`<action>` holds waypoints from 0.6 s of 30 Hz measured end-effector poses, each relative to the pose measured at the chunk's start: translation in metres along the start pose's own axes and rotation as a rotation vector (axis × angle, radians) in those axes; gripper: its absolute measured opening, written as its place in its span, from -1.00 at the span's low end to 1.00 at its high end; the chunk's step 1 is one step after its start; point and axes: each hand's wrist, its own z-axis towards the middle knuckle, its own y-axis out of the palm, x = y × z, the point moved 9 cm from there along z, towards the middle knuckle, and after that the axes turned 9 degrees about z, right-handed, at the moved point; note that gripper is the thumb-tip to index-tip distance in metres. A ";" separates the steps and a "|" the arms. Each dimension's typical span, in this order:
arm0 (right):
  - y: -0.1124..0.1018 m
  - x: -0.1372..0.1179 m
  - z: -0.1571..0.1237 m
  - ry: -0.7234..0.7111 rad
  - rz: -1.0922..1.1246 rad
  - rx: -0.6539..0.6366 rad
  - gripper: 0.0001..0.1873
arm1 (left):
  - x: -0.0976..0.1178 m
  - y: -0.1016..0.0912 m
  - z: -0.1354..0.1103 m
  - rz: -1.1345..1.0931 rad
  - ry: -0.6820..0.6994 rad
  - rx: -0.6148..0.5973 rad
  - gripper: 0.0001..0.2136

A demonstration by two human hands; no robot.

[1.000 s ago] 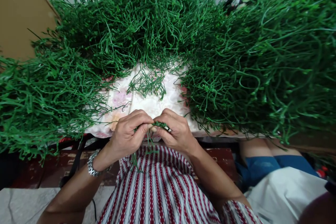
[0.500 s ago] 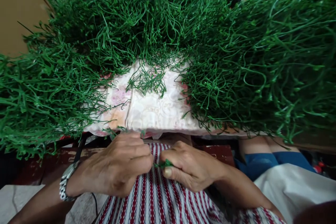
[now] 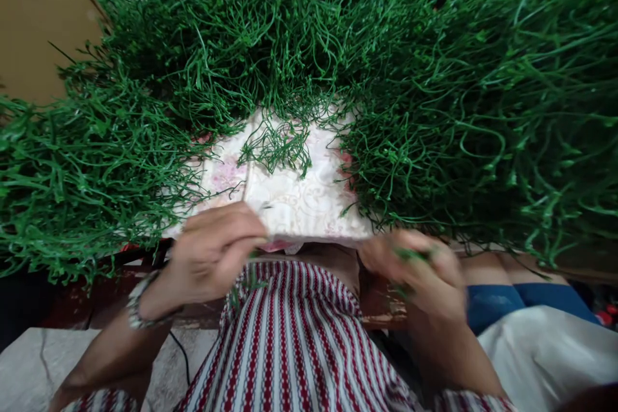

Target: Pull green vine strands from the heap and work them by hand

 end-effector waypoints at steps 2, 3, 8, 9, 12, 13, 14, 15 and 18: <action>0.006 0.004 0.013 -0.056 0.012 -0.036 -0.69 | -0.005 0.017 0.007 -0.133 -0.058 -0.104 -0.87; 0.009 0.005 0.020 -0.083 -0.006 -0.026 -0.73 | -0.012 0.022 0.010 -0.216 -0.138 -0.086 -0.89; 0.016 0.012 0.040 -0.044 -0.151 0.164 -0.88 | -0.051 0.046 0.001 -0.544 -0.497 0.019 -0.97; 0.021 0.012 0.042 -0.045 -0.170 0.159 -0.86 | -0.055 0.049 -0.002 -0.559 -0.539 0.036 -0.96; 0.044 0.015 0.047 -0.054 -0.182 0.065 -0.74 | -0.062 0.053 -0.009 -0.562 -0.614 0.115 -0.96; 0.050 0.019 0.048 -0.040 -0.183 0.039 -0.71 | -0.062 0.054 -0.011 -0.560 -0.622 0.130 -0.97; 0.054 0.023 0.049 -0.022 -0.186 0.024 -0.69 | -0.062 0.055 -0.011 -0.557 -0.627 0.133 -0.98; 0.057 0.027 0.049 -0.009 -0.187 0.014 -0.71 | -0.061 0.057 -0.012 -0.556 -0.628 0.128 -0.98; 0.060 0.034 0.050 -0.004 -0.138 0.003 -0.81 | -0.060 0.060 -0.013 -0.577 -0.609 0.095 -0.97</action>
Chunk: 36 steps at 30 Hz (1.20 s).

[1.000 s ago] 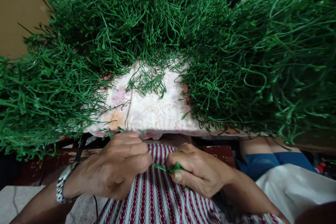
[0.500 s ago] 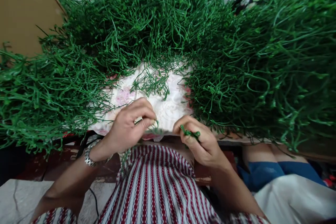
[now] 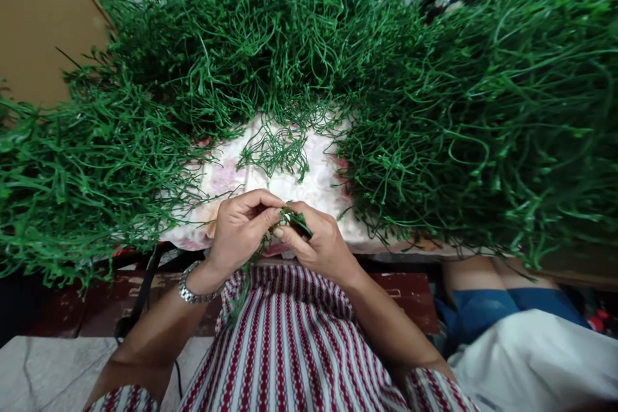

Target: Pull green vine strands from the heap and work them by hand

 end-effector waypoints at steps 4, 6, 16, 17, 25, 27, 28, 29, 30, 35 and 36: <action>-0.006 0.004 -0.001 -0.008 0.105 0.031 -0.82 | 0.002 0.000 -0.004 -0.012 0.048 -0.047 -0.92; -0.010 0.004 -0.003 -0.018 0.115 0.076 -0.87 | 0.002 0.000 -0.008 0.040 0.042 -0.079 -0.87; -0.008 0.005 -0.007 -0.025 0.122 -0.020 -0.84 | 0.003 0.014 -0.014 0.272 -0.008 -0.346 -0.91; -0.007 0.005 -0.008 -0.024 0.116 -0.059 -0.84 | 0.003 0.016 -0.014 0.325 -0.009 -0.388 -0.92; 0.015 -0.011 -0.023 -0.145 0.074 -0.455 -0.74 | 0.012 0.032 -0.035 0.443 0.194 -0.685 -0.78; 0.018 -0.021 -0.029 -0.200 0.132 -0.523 -0.72 | 0.022 0.033 -0.046 0.416 0.297 -0.719 -0.75; 0.019 -0.026 -0.032 -0.217 0.164 -0.545 -0.71 | 0.027 0.034 -0.050 0.400 0.342 -0.730 -0.74; 0.020 -0.030 -0.034 -0.226 0.194 -0.564 -0.69 | 0.032 0.035 -0.055 0.383 0.379 -0.740 -0.74; 0.021 -0.033 -0.036 -0.232 0.221 -0.581 -0.68 | 0.036 0.037 -0.058 0.367 0.406 -0.748 -0.73; 0.026 -0.043 -0.044 -0.242 0.302 -0.607 -0.70 | 0.050 0.046 -0.069 0.317 0.449 -0.772 -0.75; 0.024 -0.044 -0.046 -0.242 0.311 -0.595 -0.71 | 0.050 0.045 -0.070 0.306 0.444 -0.780 -0.75</action>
